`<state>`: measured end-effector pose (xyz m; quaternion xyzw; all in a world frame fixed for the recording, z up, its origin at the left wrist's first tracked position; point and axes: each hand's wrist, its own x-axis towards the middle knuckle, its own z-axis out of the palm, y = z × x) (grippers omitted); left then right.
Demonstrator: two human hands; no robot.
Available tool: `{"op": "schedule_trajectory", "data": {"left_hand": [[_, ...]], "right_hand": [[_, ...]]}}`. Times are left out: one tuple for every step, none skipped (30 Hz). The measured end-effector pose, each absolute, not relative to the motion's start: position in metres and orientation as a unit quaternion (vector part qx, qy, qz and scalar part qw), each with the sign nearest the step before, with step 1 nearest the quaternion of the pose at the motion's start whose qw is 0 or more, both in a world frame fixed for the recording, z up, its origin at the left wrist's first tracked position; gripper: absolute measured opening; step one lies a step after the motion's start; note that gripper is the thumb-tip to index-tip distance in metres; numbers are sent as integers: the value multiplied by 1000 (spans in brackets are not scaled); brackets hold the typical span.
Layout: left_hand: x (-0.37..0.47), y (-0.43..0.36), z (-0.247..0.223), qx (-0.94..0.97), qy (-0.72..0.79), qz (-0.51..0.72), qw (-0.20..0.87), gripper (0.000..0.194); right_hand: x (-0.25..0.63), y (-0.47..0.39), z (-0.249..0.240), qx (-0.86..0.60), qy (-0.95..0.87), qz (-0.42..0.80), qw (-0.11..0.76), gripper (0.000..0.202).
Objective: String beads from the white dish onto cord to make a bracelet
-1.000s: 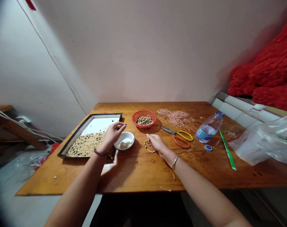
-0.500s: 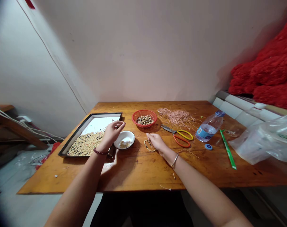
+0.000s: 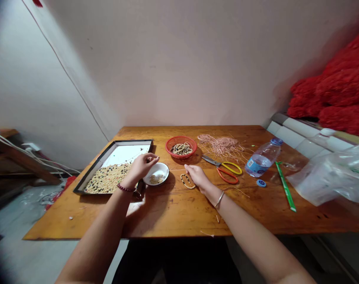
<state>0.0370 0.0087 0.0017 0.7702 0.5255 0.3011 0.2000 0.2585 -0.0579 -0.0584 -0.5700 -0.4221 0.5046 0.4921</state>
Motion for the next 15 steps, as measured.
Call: {"op": "schedule_trajectory", "data": {"left_hand": [[37, 8, 2, 774, 529, 288, 196, 31], [36, 7, 3, 777, 533, 278, 188, 30], [36, 6, 3, 779, 537, 270, 177, 29], [36, 5, 3, 780, 542, 265, 163, 28], [36, 4, 3, 782, 547, 259, 149, 27], [36, 3, 4, 784, 551, 253, 133, 26], [36, 2, 4, 786, 555, 246, 117, 25], [36, 1, 4, 789, 558, 237, 100, 24], [36, 0, 5, 792, 560, 227, 84, 23], [36, -1, 5, 796, 561, 216, 70, 22], [36, -2, 5, 799, 562, 205, 59, 22], [37, -3, 5, 802, 562, 194, 49, 21], [37, -3, 4, 805, 562, 184, 40, 21], [37, -3, 3, 809, 561, 173, 30, 20], [36, -3, 2, 813, 559, 163, 20, 20]], "right_hand": [[259, -57, -59, -569, -418, 506, 495, 41], [260, -57, -60, -567, -414, 508, 498, 41], [261, -56, -61, -565, -410, 510, 502, 41], [261, -56, -61, -561, -408, 512, 506, 41], [261, -56, -60, -558, -407, 512, 511, 41], [262, -56, -60, -555, -407, 511, 515, 41], [262, -57, -59, -553, -406, 511, 518, 41], [262, -57, -57, -552, -406, 510, 520, 41], [262, -58, -56, -552, -406, 509, 521, 41], [262, -59, -55, -552, -405, 508, 522, 41], [262, -59, -54, -552, -405, 509, 522, 41], [262, -60, -54, -552, -405, 509, 522, 41], [262, -60, -53, -552, -405, 509, 522, 41], [262, -60, -53, -553, -404, 509, 522, 41], [262, -60, -53, -553, -404, 508, 523, 42]]}}
